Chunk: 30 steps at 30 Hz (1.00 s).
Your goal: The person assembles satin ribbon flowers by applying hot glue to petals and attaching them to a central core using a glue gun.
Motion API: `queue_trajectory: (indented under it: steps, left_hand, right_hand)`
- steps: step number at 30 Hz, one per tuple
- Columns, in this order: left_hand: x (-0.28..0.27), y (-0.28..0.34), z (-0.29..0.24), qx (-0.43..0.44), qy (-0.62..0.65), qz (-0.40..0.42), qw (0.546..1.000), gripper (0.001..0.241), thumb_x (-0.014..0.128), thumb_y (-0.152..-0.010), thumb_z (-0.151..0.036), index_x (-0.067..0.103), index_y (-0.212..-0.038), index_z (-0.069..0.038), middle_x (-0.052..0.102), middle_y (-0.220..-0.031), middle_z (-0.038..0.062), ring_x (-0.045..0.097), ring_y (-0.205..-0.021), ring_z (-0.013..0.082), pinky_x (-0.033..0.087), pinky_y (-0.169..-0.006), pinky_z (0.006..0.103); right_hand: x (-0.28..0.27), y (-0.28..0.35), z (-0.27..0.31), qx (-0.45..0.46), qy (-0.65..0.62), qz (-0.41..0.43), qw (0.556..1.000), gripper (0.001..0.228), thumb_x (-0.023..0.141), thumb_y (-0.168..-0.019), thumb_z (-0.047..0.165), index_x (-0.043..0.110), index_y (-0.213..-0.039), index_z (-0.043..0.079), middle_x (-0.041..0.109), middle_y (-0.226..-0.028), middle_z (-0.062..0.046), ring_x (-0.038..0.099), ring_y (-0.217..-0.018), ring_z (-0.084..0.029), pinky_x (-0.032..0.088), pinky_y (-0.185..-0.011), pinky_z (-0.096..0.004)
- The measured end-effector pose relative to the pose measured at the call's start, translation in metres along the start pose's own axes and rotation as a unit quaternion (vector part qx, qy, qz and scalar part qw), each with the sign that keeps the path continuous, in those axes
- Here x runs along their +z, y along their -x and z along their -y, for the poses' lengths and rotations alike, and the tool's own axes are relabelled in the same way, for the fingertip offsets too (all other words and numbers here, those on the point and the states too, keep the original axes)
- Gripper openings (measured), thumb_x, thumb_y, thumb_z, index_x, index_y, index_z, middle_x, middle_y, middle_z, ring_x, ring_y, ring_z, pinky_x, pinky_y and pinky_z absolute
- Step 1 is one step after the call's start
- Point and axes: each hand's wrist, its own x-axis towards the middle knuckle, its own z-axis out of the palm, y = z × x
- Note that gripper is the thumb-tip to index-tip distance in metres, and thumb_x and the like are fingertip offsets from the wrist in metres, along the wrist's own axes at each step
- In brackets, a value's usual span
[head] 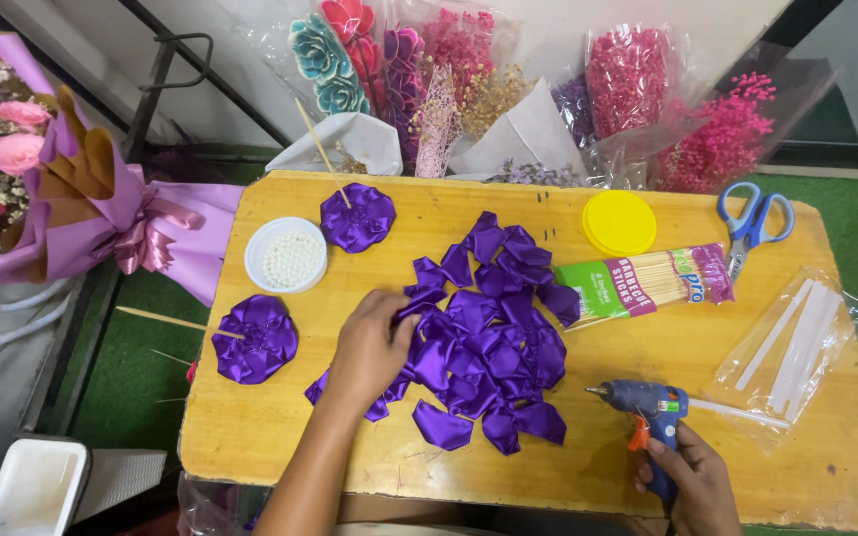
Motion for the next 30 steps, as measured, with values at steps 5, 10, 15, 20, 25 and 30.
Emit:
queue_trajectory:
  steps: [5,10,15,20,25,30]
  left_hand:
    - [-0.014,0.014,-0.012,-0.216,0.191,-0.055,0.956,0.015,0.073,-0.094,-0.028,0.078,-0.098,-0.014,0.041,-0.065,-0.008,0.038,-0.06,0.0058,0.035,-0.058,0.0239]
    - [-0.007,0.022,-0.01,-0.197,0.3,-0.03,0.933,0.031,0.074,-0.091,-0.006,0.074,-0.122,-0.007,0.068,-0.079,-0.008,0.035,-0.061,0.0022,0.041,-0.062,0.0195]
    - [-0.016,0.026,-0.02,-0.206,0.076,0.003,0.976,0.05,0.075,-0.086,-0.022,0.067,-0.134,-0.015,0.072,-0.118,0.005,0.064,-0.103,0.019,0.051,-0.097,0.0346]
    - [-0.007,0.028,-0.008,-0.111,-0.127,-0.081,0.982,0.04,0.069,-0.092,-0.031,0.067,-0.128,-0.015,0.057,-0.12,0.012,0.054,-0.109,0.0396,0.042,-0.102,0.0528]
    - [0.029,0.02,-0.019,0.087,-0.113,-0.029,0.989,0.046,0.073,-0.089,-0.034,0.069,-0.128,-0.01,0.061,-0.137,0.016,0.051,-0.128,0.0411,0.046,-0.095,0.0589]
    - [0.034,0.036,-0.057,0.114,-0.14,0.102,0.978,0.06,0.081,-0.08,-0.038,0.065,-0.132,-0.014,0.04,-0.16,0.014,0.021,-0.155,0.0354,0.019,-0.113,0.0739]
  right_hand:
    - [0.001,0.0,0.001,0.025,0.016,-0.015,0.999,0.026,0.064,-0.092,0.007,0.063,-0.114,-0.008,0.047,-0.063,-0.015,0.046,-0.052,-0.023,0.043,-0.043,-0.038]
    - [0.013,0.008,0.016,0.016,0.001,0.012,1.0,0.021,0.063,-0.094,0.007,0.062,-0.11,-0.007,0.048,-0.06,-0.017,0.046,-0.05,-0.026,0.039,-0.045,-0.037]
    - [0.023,0.012,0.027,0.002,-0.008,0.036,0.999,0.013,0.062,-0.095,0.007,0.057,-0.099,-0.004,0.047,-0.06,-0.016,0.046,-0.05,-0.026,0.041,-0.047,-0.038]
    - [0.023,0.011,0.024,-0.003,-0.015,0.046,0.999,0.013,0.062,-0.096,0.008,0.056,-0.098,-0.004,0.046,-0.059,-0.016,0.044,-0.049,-0.026,0.039,-0.045,-0.038]
    - [0.024,0.011,0.026,-0.008,-0.013,0.045,0.999,0.014,0.062,-0.096,0.009,0.057,-0.098,-0.004,0.046,-0.058,-0.016,0.045,-0.047,-0.026,0.038,-0.045,-0.037]
    - [0.023,0.012,0.025,0.008,-0.032,0.038,0.999,0.013,0.063,-0.095,0.007,0.055,-0.098,-0.003,0.045,-0.059,-0.016,0.044,-0.05,-0.025,0.038,-0.044,-0.038]
